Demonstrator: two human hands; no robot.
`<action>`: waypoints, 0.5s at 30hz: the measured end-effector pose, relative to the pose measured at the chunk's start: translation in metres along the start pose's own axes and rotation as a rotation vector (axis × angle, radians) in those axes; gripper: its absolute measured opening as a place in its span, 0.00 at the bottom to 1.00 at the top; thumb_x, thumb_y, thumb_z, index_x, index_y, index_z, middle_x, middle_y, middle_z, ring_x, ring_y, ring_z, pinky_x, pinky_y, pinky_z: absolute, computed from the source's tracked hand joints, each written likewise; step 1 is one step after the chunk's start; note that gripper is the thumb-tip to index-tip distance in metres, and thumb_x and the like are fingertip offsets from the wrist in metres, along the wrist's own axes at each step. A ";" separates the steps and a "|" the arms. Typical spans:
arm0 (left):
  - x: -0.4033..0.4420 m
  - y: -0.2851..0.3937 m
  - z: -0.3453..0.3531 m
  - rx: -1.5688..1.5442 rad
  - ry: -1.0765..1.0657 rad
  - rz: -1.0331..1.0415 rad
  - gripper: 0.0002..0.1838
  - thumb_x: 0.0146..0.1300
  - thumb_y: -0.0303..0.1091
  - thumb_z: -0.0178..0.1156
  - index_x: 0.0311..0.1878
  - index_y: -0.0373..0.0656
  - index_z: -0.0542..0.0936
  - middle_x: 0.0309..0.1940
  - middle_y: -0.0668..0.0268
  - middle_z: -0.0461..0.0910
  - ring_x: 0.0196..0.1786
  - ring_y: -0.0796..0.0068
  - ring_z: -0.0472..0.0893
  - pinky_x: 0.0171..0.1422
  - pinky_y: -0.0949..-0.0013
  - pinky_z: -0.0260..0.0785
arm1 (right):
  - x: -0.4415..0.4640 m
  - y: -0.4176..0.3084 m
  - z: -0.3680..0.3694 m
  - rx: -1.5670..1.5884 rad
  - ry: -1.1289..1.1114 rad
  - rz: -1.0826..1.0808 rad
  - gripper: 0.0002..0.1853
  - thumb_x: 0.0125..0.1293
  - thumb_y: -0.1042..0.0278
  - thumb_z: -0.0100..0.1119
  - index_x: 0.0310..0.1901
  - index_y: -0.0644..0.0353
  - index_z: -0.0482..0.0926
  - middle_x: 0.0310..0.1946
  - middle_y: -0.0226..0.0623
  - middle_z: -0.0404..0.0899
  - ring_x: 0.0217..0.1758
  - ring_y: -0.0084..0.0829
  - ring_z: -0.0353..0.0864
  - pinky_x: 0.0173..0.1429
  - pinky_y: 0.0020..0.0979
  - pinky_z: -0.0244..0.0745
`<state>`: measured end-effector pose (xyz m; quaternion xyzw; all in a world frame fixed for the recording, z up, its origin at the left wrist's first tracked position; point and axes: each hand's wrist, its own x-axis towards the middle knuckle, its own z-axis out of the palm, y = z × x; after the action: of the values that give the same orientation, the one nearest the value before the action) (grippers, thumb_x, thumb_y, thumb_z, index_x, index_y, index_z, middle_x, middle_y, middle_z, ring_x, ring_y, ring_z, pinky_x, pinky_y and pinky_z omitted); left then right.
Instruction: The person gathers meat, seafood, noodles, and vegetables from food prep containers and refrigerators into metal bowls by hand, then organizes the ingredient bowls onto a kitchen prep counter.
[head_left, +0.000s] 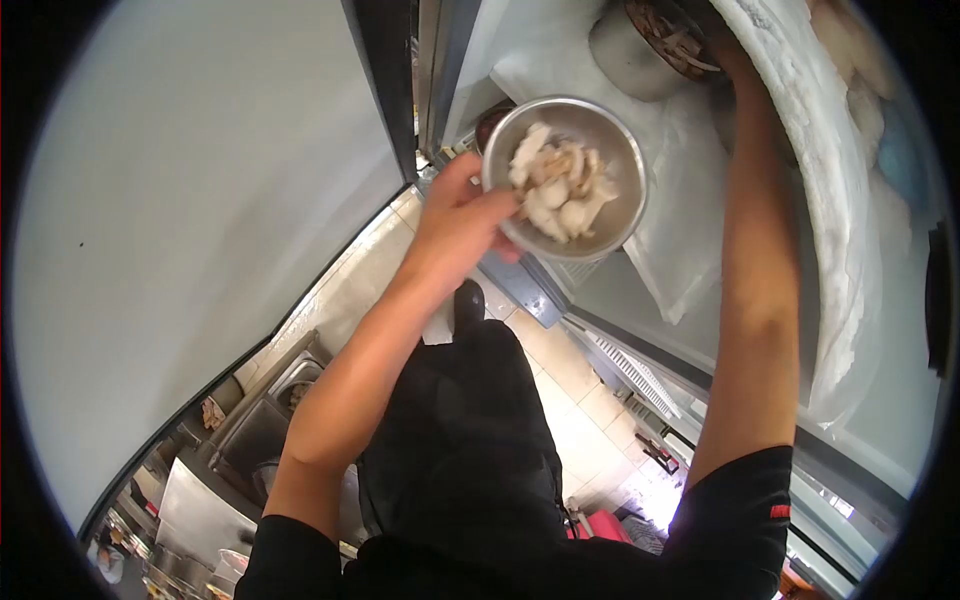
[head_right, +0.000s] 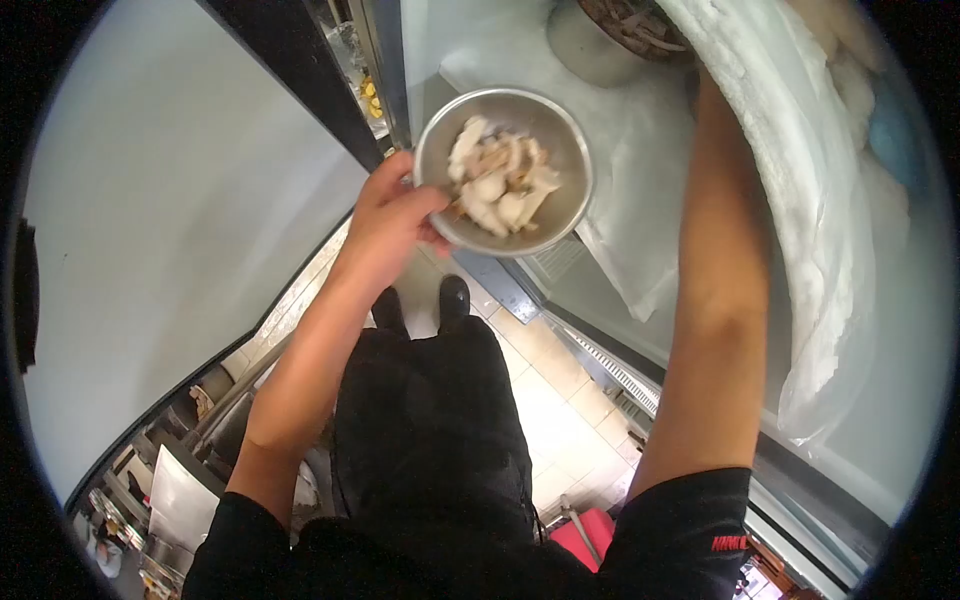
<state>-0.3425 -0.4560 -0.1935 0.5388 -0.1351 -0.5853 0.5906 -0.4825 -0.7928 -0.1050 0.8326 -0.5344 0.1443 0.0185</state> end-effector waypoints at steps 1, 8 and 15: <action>-0.008 -0.007 -0.012 -0.014 0.031 0.014 0.14 0.57 0.26 0.56 0.47 0.37 0.71 0.30 0.55 0.80 0.23 0.68 0.80 0.20 0.71 0.71 | 0.000 -0.002 0.000 0.012 -0.007 0.008 0.14 0.62 0.54 0.60 0.44 0.54 0.80 0.32 0.31 0.78 0.35 0.19 0.76 0.33 0.25 0.69; -0.081 -0.086 -0.129 -0.043 0.310 -0.038 0.13 0.56 0.21 0.54 0.46 0.39 0.71 0.33 0.57 0.81 0.23 0.70 0.80 0.19 0.72 0.73 | -0.002 0.003 0.004 0.162 0.063 0.048 0.12 0.64 0.57 0.58 0.40 0.56 0.80 0.30 0.30 0.77 0.32 0.20 0.74 0.32 0.25 0.68; -0.133 -0.131 -0.163 -0.141 0.480 -0.080 0.12 0.56 0.20 0.54 0.45 0.41 0.71 0.33 0.59 0.81 0.26 0.72 0.81 0.20 0.74 0.75 | -0.016 0.014 0.009 0.329 0.162 0.094 0.11 0.66 0.60 0.56 0.37 0.58 0.80 0.27 0.29 0.76 0.29 0.20 0.72 0.32 0.25 0.66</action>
<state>-0.3227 -0.2318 -0.2976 0.6247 0.0713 -0.4715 0.6183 -0.4996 -0.7859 -0.1193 0.7843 -0.5385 0.2971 -0.0817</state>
